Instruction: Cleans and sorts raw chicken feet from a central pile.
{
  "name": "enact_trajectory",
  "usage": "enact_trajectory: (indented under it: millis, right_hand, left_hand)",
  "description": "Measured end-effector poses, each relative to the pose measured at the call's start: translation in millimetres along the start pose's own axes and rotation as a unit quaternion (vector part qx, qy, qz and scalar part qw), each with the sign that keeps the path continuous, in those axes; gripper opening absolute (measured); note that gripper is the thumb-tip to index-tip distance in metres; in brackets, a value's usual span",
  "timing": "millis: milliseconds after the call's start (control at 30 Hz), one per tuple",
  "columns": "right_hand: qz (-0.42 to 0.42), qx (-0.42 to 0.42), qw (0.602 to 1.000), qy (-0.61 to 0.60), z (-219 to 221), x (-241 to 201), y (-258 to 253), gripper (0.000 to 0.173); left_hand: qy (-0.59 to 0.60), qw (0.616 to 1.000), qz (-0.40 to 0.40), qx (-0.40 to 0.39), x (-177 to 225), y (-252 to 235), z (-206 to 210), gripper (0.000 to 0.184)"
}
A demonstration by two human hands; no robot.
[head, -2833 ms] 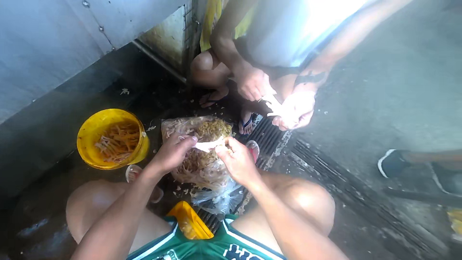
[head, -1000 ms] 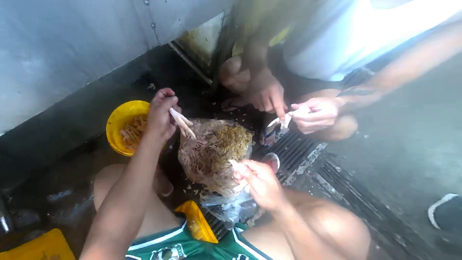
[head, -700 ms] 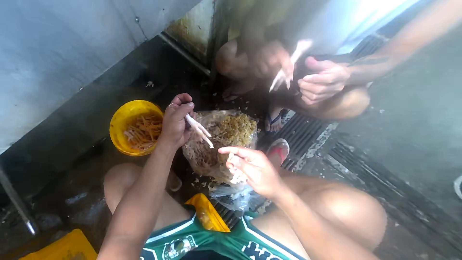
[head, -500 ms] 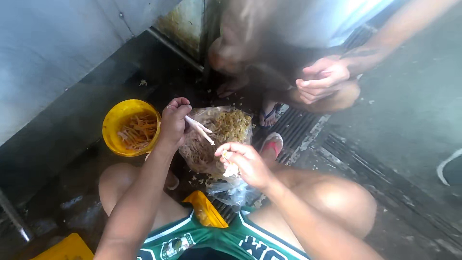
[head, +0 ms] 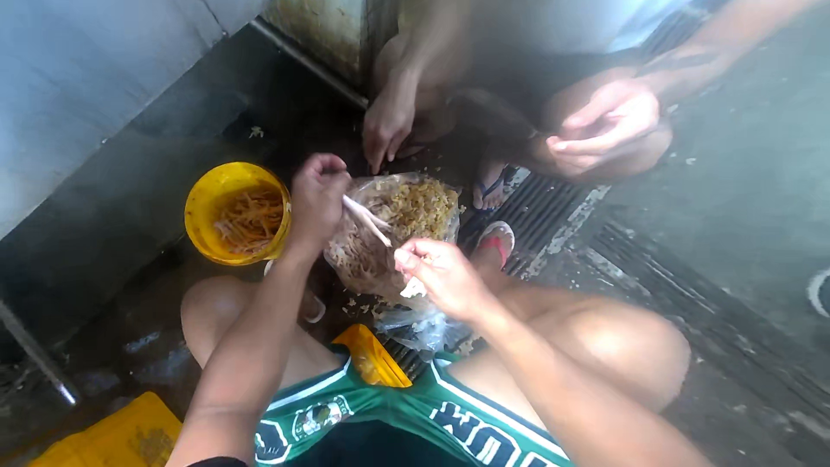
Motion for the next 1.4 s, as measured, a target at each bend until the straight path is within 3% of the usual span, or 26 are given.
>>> enact_trajectory:
  millis: [100, 200, 267, 433, 600, 667, 733, 833, 1000, 1200, 1400]
  right_hand:
    - [0.001, 0.038, 0.999, -0.003, -21.4, -3.5, 9.4, 0.024]
    - [-0.016, 0.075, 0.995, -0.071, -47.1, -6.5, 19.6, 0.023]
    - [-0.015, 0.094, 0.989, -0.112, -58.7, -9.5, 25.3, 0.023]
    - [-0.015, 0.069, 0.989, -0.132, -63.5, -15.6, 29.6, 0.023]
    - [-0.032, 0.032, 0.997, -0.066, -61.4, -15.1, 24.5, 0.024]
    - [-0.025, 0.042, 0.998, -0.043, -65.0, -9.7, 20.2, 0.024]
    - [0.004, 0.057, 0.998, -0.010, -68.4, -2.6, 18.0, 0.024]
    - [0.030, 0.066, 0.997, 0.025, -71.7, 0.6, 11.0, 0.023]
    - [0.038, 0.070, 0.996, 0.047, -72.8, 2.3, -0.9, 0.023]
    - [0.043, 0.090, 0.995, 0.025, -66.6, 5.8, 0.4, 0.022]
    - [0.087, 0.080, 0.989, 0.089, -68.9, 13.4, -7.6, 0.022]
  left_hand:
    - [-0.258, 0.962, 0.006, 0.085, 13.9, -12.9, -56.9, 0.032]
    - [-0.368, 0.914, -0.138, 0.097, -4.5, -17.9, -106.5, 0.061]
    - [-0.404, 0.886, -0.216, 0.074, -29.9, -14.3, -107.0, 0.067]
    - [-0.364, 0.890, -0.256, -0.096, -101.2, -17.9, -12.7, 0.037]
    - [-0.344, 0.842, -0.361, -0.206, -239.0, 9.9, 79.0, 0.048]
    - [-0.360, 0.820, -0.385, -0.224, -294.6, 34.4, 100.4, 0.054]
    - [-0.369, 0.801, -0.408, -0.236, -324.6, 56.3, 113.5, 0.057]
    - [-0.356, 0.801, -0.422, -0.231, -331.0, 53.4, 119.9, 0.057]
    - [-0.326, 0.826, -0.411, -0.206, -334.1, 41.3, 125.9, 0.041]
    - [-0.357, 0.788, -0.462, -0.195, -327.1, 53.9, 128.2, 0.063]
    - [-0.217, 0.842, -0.483, -0.105, -331.7, 42.2, 130.1, 0.047]
Point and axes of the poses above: each hand's wrist, its own y-axis away from the middle knuckle, its own z-axis out of the palm, x = y × z, the point moved 3 cm from there along -y, towards the middle knuckle, and after that the axes turned 7 degrees about -x, right-handed, at the moved point
